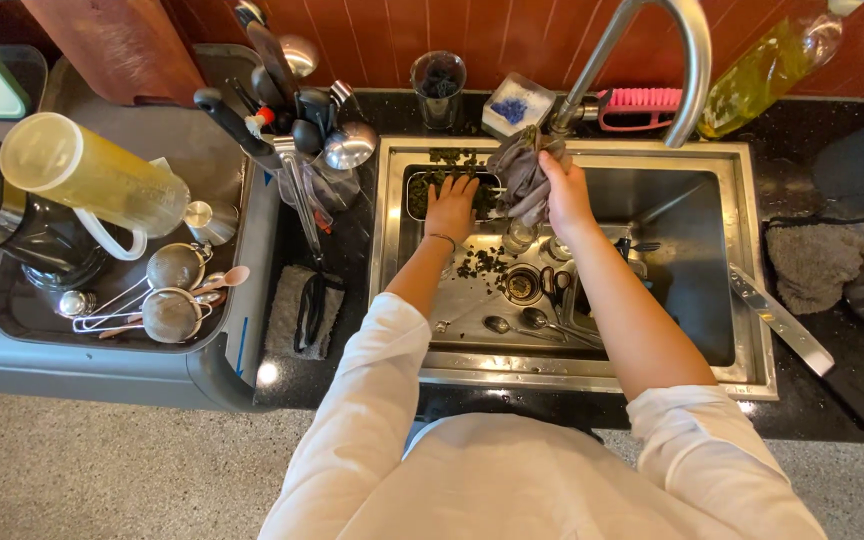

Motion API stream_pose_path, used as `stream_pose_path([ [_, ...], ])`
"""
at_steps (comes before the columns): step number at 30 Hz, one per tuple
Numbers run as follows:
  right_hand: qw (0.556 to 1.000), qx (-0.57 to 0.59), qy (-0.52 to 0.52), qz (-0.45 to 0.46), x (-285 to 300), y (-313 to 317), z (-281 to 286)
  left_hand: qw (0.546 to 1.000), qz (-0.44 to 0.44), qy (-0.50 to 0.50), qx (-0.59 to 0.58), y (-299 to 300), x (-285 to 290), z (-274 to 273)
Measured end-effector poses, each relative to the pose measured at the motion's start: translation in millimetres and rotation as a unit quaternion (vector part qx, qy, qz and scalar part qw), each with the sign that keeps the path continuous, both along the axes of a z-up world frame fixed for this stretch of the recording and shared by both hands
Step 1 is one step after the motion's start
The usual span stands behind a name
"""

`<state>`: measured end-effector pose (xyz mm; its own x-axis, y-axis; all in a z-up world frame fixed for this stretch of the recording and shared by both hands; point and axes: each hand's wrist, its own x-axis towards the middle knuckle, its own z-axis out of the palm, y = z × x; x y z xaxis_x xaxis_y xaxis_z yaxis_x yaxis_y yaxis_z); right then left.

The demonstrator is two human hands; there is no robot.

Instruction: Washing a cloth coffee filter and espresso machine components in a commercial kitchen sink.

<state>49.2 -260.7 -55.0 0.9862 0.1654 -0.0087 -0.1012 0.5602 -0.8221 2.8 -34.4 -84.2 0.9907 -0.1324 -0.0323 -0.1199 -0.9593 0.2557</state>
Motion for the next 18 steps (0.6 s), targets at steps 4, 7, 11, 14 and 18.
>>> stream_pose_path([
  [4,0.976,-0.193,0.097,0.039,-37,23,100,0.997,-0.011,-0.058,-0.048,11,-24,42],
  [7,0.965,-0.239,0.104,0.035,-33,20,78,0.991,0.009,-0.103,-0.085,14,-41,49],
  [11,0.991,-0.137,0.005,-0.013,-53,-7,54,0.926,0.093,-0.085,-0.356,4,-60,38],
  [14,0.997,-0.067,0.043,-0.019,-76,-37,55,0.861,0.141,-0.031,-0.488,-12,-75,21],
  [18,0.992,0.054,0.102,0.047,-110,-78,60,0.819,0.113,0.012,-0.563,-47,-96,-4],
])
